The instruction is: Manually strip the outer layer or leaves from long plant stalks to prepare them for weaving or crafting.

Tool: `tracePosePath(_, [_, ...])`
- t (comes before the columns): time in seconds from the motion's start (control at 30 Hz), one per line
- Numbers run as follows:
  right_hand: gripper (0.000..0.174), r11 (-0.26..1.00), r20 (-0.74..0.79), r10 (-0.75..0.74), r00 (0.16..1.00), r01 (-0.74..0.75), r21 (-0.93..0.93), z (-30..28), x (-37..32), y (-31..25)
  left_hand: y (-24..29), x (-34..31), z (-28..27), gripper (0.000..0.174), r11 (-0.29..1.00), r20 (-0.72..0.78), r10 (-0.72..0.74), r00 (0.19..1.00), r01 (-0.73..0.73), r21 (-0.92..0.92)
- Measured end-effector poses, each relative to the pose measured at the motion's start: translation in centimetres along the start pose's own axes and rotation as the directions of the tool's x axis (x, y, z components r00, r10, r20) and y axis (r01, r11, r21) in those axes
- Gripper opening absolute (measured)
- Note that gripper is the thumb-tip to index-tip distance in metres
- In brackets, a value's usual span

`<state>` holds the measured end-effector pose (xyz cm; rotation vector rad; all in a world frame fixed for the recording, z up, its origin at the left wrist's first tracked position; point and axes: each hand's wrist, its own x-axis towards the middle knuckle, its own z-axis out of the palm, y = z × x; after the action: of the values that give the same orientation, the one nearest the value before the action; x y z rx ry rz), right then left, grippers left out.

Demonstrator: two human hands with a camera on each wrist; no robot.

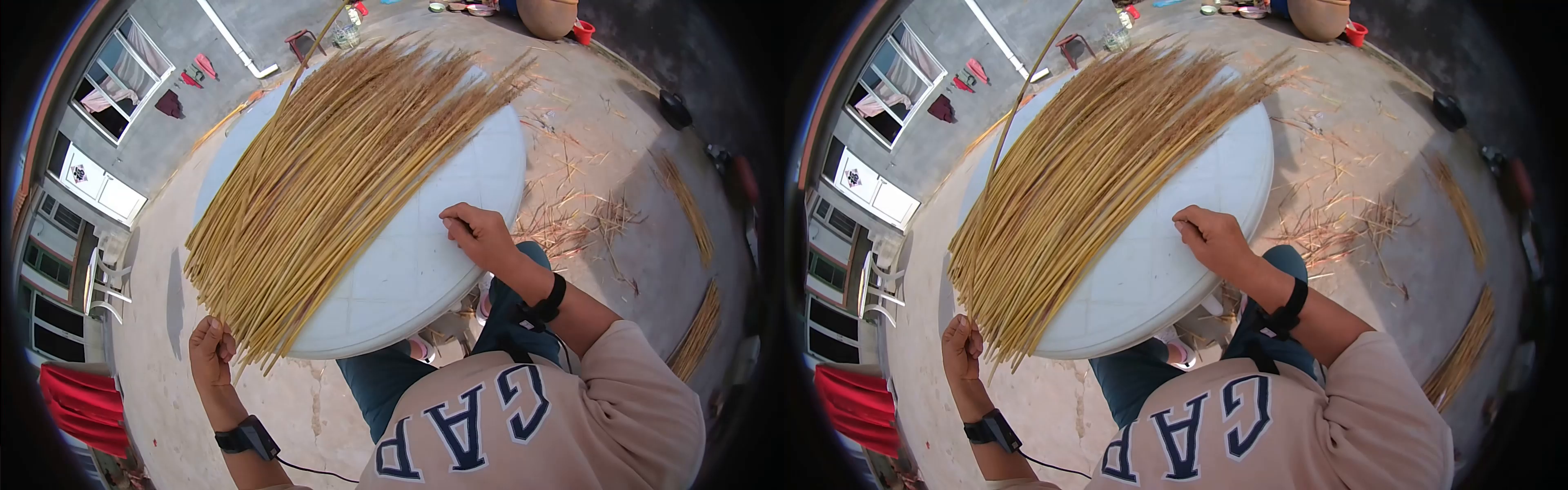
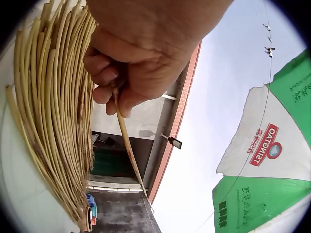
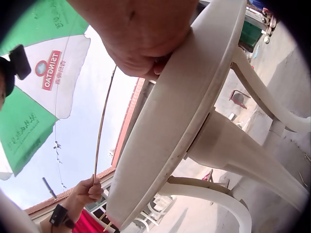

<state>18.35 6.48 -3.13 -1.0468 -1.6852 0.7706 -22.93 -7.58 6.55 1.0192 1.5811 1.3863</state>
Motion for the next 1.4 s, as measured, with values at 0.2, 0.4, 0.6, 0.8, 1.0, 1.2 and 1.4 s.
tracePosePath(0.2, [0.024, 0.900, 0.148, 0.186, 0.971, -0.229, 0.372, -1.2, 0.6, -2.6, -2.4, -1.0, 11.9, 0.019, 0.998, 0.191, -0.018, 0.981, 0.027, -0.048])
tracePosePath(0.4, [0.029, 0.737, 0.006, 0.187, 0.982, -0.145, 0.660, -2.9, 1.3, -4.5, -5.8, -0.6, 17.0, 0.017, 0.968, 0.337, 0.199, 0.920, -0.238, 0.077])
tracePosePath(0.6, [0.025, 0.685, 0.016, 0.247, 0.969, -0.186, 0.704, -3.6, 1.1, -3.4, -6.6, -1.3, 17.6, 0.012, 0.947, 0.290, 0.245, 0.925, -0.292, 0.133])
tracePosePath(0.8, [0.022, 0.668, 0.049, 0.293, 0.955, -0.241, 0.704, -4.2, 1.4, -3.2, -6.7, -1.5, 17.6, 0.013, 0.885, 0.241, 0.352, 0.904, -0.406, 0.229])
tracePosePath(1.0, [0.019, 0.662, 0.083, 0.344, 0.935, -0.304, 0.685, -4.6, 1.4, -3.2, -6.8, -1.8, 17.8, 0.009, 0.871, 0.177, 0.409, 0.895, -0.440, 0.216])
tracePosePath(1.2, [0.018, 0.626, 0.064, 0.388, 0.919, -0.314, 0.714, -4.1, 1.2, -2.9, -6.5, -2.0, 17.8, 0.008, 0.859, 0.187, 0.380, 0.906, -0.421, 0.292])
tracePosePath(1.4, [0.016, 0.561, 0.026, 0.409, 0.912, -0.273, 0.781, -3.5, 1.4, -3.7, -6.8, -1.8, 17.6, 0.017, 0.832, 0.215, 0.382, 0.899, -0.436, 0.342])
